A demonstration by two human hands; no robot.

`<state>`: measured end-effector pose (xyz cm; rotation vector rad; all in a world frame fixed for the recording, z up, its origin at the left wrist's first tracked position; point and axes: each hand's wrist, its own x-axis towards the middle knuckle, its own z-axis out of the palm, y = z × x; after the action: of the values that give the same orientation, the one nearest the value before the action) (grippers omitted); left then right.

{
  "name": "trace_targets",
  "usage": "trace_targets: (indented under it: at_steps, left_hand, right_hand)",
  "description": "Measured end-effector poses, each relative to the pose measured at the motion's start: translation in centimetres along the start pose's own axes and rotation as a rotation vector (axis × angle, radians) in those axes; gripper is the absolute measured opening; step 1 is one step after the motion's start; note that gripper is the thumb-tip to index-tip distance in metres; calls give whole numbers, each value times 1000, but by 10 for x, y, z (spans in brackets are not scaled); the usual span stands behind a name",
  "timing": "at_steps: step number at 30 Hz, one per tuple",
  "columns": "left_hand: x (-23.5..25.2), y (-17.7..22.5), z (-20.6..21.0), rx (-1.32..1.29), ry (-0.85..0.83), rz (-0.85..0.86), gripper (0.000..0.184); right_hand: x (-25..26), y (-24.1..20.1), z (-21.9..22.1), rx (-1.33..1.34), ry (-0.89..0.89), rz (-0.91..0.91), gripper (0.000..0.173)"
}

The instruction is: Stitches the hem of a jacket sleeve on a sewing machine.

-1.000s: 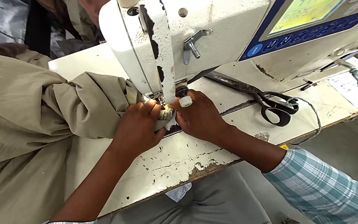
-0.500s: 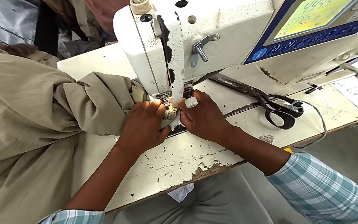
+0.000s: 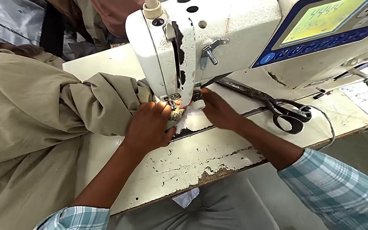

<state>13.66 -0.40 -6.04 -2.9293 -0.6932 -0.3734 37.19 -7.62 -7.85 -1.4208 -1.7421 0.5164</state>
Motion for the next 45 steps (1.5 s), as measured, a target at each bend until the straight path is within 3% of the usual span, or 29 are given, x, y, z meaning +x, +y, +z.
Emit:
trace_targets:
  at_steps: [13,32,35,38,45]
  left_hand:
    - [-2,4,-5,15,-9,-3,46]
    - [-8,9,-1,-8,54,15,44]
    - [-9,9,0,-5,57,15,45]
    - [-8,8,2,-1,61,6,45]
    - [-7,5,5,-15,86,10,41]
  right_hand:
    - [2,4,17,9,140,52,55]
    - [-2,2,17,-8,154,41,51]
    - [-5,3,14,-19,117,0,46]
    - [-7,2,15,-80,98,-28,27]
    - [-7,5,20,-137,104,-21,24]
